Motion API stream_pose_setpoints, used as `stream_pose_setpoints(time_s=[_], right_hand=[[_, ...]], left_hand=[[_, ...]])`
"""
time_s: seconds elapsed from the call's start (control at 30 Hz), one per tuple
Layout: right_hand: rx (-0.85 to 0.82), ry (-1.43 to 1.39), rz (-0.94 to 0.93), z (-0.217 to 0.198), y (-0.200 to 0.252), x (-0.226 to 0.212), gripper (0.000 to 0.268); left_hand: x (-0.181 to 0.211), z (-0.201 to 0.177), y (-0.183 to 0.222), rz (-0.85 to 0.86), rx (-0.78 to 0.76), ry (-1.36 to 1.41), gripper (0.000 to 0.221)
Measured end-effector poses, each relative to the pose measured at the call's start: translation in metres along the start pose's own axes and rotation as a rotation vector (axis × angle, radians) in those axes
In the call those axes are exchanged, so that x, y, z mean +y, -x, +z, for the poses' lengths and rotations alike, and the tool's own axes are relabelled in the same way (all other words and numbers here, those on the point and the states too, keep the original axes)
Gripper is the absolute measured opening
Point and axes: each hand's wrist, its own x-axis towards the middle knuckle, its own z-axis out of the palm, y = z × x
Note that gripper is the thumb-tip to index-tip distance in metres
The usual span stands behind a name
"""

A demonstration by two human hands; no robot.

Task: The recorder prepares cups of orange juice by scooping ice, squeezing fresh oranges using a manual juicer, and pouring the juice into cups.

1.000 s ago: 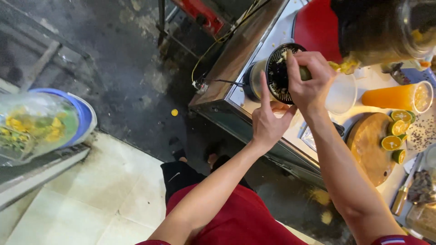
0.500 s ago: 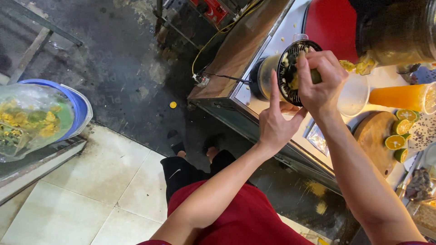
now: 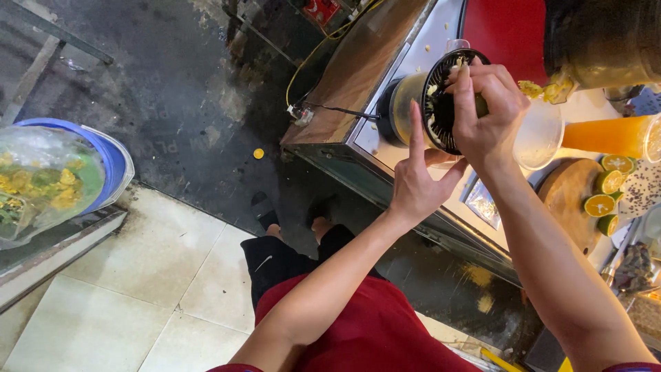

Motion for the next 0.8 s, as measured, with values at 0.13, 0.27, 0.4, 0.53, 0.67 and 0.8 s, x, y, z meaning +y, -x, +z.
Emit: stream_pose_setpoints(time_s=[0.13, 0.27, 0.4, 0.53, 0.67, 0.8], right_hand=[[-0.010, 0.016, -0.017, 0.0001, -0.0025, -0.0036, 0.020], [-0.008, -0.002, 0.001, 0.0008, 0.0005, 0.0025, 0.024], [-0.002, -0.005, -0.001, 0.0018, -0.0002, 0.0018, 0.025], [0.012, 0.029, 0.024, 0.0029, -0.0008, -0.0001, 0.023], [0.019, 0.008, 0.016, 0.0029, -0.0016, -0.0022, 0.022], [0.043, -0.002, 0.019, 0.0045, 0.0005, 0.0000, 0.026]], left_hand=[[0.0039, -0.0026, 0.0002, -0.020, -0.002, 0.027, 0.119], [0.0032, -0.0003, 0.0008, -0.023, 0.015, 0.041, 0.118], [0.0045, 0.0004, 0.0020, -0.003, 0.028, 0.066, 0.118], [0.0071, 0.0000, 0.0006, -0.027, 0.043, 0.054, 0.118], [0.0073, -0.0002, 0.0010, -0.032, 0.035, 0.077, 0.118], [0.0057, 0.0009, 0.0023, 0.011, 0.032, 0.059, 0.118]])
